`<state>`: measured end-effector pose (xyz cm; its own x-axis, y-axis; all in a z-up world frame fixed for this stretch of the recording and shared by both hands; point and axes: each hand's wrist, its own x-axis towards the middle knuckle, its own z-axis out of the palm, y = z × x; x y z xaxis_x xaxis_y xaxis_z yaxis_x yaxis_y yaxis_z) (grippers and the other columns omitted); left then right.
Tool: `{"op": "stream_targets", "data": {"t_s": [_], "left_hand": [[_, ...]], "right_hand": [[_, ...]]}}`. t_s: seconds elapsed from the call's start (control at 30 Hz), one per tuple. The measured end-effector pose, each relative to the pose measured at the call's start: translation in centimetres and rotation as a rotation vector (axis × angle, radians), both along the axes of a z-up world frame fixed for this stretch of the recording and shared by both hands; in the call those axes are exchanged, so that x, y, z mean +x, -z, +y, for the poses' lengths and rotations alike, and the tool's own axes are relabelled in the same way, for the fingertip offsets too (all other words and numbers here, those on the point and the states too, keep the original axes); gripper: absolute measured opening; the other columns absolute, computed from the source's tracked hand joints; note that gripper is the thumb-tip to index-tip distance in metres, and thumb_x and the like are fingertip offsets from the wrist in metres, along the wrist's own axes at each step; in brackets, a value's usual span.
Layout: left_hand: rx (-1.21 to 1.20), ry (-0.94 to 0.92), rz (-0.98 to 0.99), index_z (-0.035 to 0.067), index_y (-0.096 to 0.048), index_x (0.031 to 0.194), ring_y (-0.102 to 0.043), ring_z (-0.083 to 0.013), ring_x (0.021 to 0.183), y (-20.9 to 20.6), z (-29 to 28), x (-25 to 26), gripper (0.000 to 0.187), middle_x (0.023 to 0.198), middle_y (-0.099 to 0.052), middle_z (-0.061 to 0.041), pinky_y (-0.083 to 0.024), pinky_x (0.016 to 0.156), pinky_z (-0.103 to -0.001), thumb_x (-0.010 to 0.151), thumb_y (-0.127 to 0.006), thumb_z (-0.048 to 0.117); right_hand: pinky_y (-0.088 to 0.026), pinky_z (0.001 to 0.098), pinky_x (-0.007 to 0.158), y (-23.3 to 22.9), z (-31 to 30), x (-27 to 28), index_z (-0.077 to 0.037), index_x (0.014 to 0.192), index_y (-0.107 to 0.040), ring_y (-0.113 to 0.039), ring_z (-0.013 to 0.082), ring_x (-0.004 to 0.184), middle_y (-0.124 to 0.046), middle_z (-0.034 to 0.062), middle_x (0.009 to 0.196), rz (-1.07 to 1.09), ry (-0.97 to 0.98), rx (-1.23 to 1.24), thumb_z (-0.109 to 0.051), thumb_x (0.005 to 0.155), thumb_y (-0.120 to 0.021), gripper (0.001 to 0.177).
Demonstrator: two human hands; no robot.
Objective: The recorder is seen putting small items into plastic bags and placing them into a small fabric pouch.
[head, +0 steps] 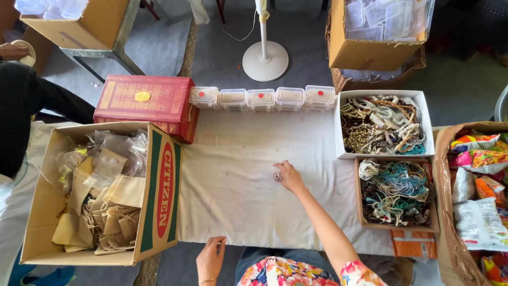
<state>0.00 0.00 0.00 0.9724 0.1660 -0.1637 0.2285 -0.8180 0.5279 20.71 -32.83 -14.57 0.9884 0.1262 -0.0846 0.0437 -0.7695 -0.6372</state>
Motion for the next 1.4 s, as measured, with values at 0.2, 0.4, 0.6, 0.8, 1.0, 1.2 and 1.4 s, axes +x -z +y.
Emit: {"op": "stream_targets", "data": {"t_s": [0.2, 0.4, 0.6, 0.8, 1.0, 1.2, 1.4], "left_hand": [[0.033, -0.103, 0.081, 0.026, -0.076, 0.102, -0.076, -0.0128, 0.077, 4.2, 1.7, -3.4, 0.015, 0.096, -0.075, 0.007, -0.058, 0.067, -0.033, 0.09, -0.068, 0.032], [0.002, -0.162, 0.106, 0.027, -0.077, 0.102, -0.076, -0.0119, 0.078, 7.2, 0.6, -4.3, 0.017, 0.098, -0.076, 0.008, -0.058, 0.07, -0.032, 0.089, -0.07, 0.033], [-0.116, -0.222, -0.069, 0.019, -0.077, 0.102, -0.075, -0.018, 0.08, -0.7, -0.6, -3.4, 0.017, 0.097, -0.077, 0.001, -0.057, 0.071, -0.032, 0.089, -0.071, 0.027], [-0.19, -0.319, -0.158, 0.016, -0.074, 0.11, -0.073, -0.0183, 0.078, -3.5, 0.3, -1.0, 0.019, 0.099, -0.077, -0.003, -0.056, 0.068, -0.032, 0.091, -0.073, 0.021], [-0.281, -0.227, -0.981, 0.01, -0.025, 0.15, -0.071, -0.0206, 0.097, -10.9, 6.6, 4.8, 0.07, 0.151, -0.044, -0.022, -0.065, 0.069, -0.028, 0.098, -0.072, 0.011], [-0.79, -0.993, -1.067, 0.01, -0.037, 0.149, -0.065, -0.0116, 0.086, -14.8, 20.0, 10.6, 0.057, 0.14, -0.059, -0.014, -0.057, 0.07, -0.02, 0.102, -0.066, 0.022], [0.037, -0.471, -0.264, 0.021, -0.071, 0.119, -0.067, -0.0111, 0.079, -13.3, 27.4, 17.3, 0.024, 0.103, -0.073, 0.006, -0.054, 0.074, -0.025, 0.101, -0.066, 0.036]], "right_hand": [[-0.055, 0.0432, 0.085, -1.7, -0.2, 1.1, -0.023, 0.124, -0.064, -0.06, 0.0315, 0.105, -0.056, 0.0026, 0.128, 0.021, -0.23, -0.07, -0.012, 0.078, -0.077, 0.049], [-0.057, 0.0408, 0.083, 0.3, 0.8, 0.4, -0.022, 0.11, -0.07, -0.062, 0.027, 0.106, -0.06, 0.0026, 0.12, -0.109, -0.168, -0.125, -0.011, 0.075, -0.077, 0.037], [-0.057, 0.0405, 0.083, 1.3, 1.8, 0.6, -0.022, 0.11, -0.072, -0.062, 0.0265, 0.106, -0.064, 0.0025, 0.112, -0.167, -0.044, -0.089, -0.013, 0.082, -0.077, 0.03], [-0.055, 0.0453, 0.091, 2.4, 1.3, 0.6, -0.017, 0.139, -0.055, -0.057, 0.0352, 0.116, -0.056, 0.0109, 0.129, -0.107, -0.039, -0.132, -0.012, 0.074, -0.08, 0.07], [-0.051, 0.0471, 0.101, 2.2, 1.2, 0.8, -0.02, 0.148, -0.045, -0.052, 0.0392, 0.123, -0.05, 0.0148, 0.14, -0.049, 0.008, -0.151, -0.013, 0.064, -0.087, 0.095], [-0.044, 0.0484, 0.11, 2.5, 1.9, 0.0, -0.017, 0.152, -0.041, -0.049, 0.0387, 0.129, -0.048, 0.016, 0.141, -0.09, 0.031, -0.154, -0.016, 0.06, -0.091, 0.105], [-0.043, 0.0471, 0.11, 1.4, 1.7, -1.5, -0.019, 0.154, -0.039, -0.046, 0.0393, 0.131, -0.045, 0.0161, 0.145, -0.002, 0.159, -0.185, -0.02, 0.061, -0.093, 0.108]]}}
